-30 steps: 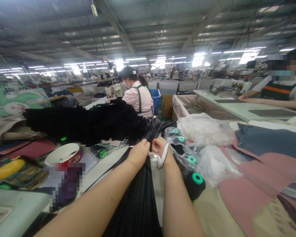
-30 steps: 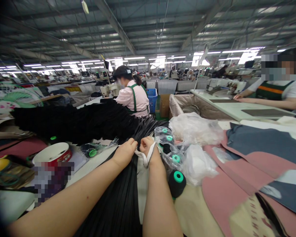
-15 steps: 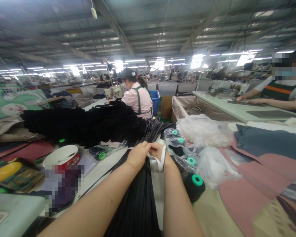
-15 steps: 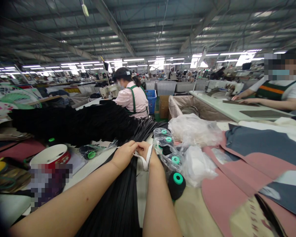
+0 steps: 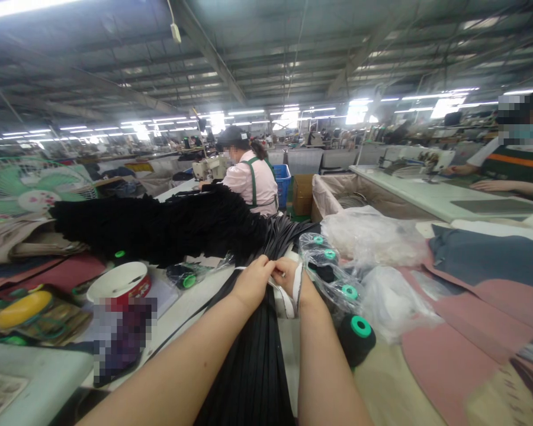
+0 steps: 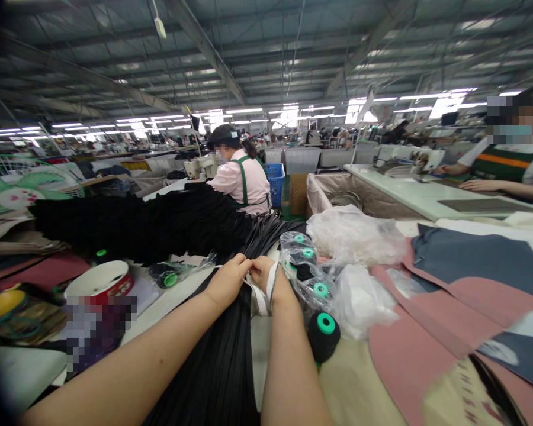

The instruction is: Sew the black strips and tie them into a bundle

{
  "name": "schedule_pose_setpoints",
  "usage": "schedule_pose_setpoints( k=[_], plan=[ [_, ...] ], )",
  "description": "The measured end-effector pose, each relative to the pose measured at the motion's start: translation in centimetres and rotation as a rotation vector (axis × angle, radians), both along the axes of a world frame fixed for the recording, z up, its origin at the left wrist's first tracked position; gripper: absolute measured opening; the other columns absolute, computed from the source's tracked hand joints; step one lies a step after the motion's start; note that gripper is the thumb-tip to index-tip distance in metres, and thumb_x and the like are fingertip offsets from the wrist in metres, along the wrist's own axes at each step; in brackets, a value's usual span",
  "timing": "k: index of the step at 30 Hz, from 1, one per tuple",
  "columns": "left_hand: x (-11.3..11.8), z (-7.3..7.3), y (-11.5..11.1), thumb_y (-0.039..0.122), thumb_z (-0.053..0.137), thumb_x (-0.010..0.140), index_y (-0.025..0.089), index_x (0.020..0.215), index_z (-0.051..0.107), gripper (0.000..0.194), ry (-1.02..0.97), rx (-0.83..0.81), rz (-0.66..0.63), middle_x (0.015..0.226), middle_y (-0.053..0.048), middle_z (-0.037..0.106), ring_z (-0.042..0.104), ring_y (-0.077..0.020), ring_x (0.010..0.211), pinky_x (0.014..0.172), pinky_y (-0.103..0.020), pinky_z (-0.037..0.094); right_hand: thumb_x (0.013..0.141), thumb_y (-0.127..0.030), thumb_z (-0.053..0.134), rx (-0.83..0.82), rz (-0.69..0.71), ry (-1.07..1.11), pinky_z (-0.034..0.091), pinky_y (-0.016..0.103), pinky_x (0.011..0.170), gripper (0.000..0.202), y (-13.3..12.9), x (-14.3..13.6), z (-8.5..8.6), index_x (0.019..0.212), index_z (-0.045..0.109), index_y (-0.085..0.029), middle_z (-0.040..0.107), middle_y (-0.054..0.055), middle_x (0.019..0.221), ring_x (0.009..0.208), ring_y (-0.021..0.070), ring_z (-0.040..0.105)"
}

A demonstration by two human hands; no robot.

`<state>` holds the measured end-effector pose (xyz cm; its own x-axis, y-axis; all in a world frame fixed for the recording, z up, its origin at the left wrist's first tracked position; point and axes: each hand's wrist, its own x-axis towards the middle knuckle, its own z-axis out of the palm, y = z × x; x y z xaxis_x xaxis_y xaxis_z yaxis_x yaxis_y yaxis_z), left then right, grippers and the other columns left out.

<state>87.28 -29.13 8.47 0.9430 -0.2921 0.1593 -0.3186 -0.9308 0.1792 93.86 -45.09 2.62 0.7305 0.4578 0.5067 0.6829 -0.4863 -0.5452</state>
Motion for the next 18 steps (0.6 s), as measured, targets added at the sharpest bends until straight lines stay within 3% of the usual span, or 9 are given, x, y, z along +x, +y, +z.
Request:
schedule_pose_setpoints(
  k=[7,14,18],
  plan=[
    [0.1,-0.4,0.1,0.010,0.041,0.108,0.019,0.121,0.066,0.030,-0.001,-0.023,0.006,0.124,-0.008,0.063,0.063,-0.0210,0.115,0.103,-0.032,0.049,0.094,-0.008,0.068,-0.025,-0.001,-0.052,0.056,0.034,0.083,0.012,-0.4,0.4,-0.2,0.091,0.075,-0.017,0.073,0.001,0.090,0.089,0.0185,0.069],
    [-0.1,-0.2,0.1,0.011,0.040,0.108,0.019,0.121,0.065,0.029,0.004,-0.047,0.024,0.121,-0.007,0.063,0.064,-0.0202,0.113,0.102,-0.031,0.049,0.087,-0.005,0.064,-0.012,-0.128,-0.066,0.051,0.034,0.079,0.015,0.9,-1.2,0.7,0.090,0.073,-0.017,0.068,0.003,0.089,0.084,0.0194,0.063],
    [-0.2,-0.1,0.1,0.011,0.040,0.108,0.019,0.124,0.064,0.030,0.010,-0.047,0.032,0.122,-0.007,0.063,0.064,-0.0201,0.112,0.100,-0.031,0.049,0.084,-0.001,0.066,0.046,-0.103,0.003,0.053,0.028,0.071,0.018,1.1,-1.0,0.6,0.092,0.071,-0.017,0.067,-0.001,0.087,0.077,0.0155,0.063]
  ],
)
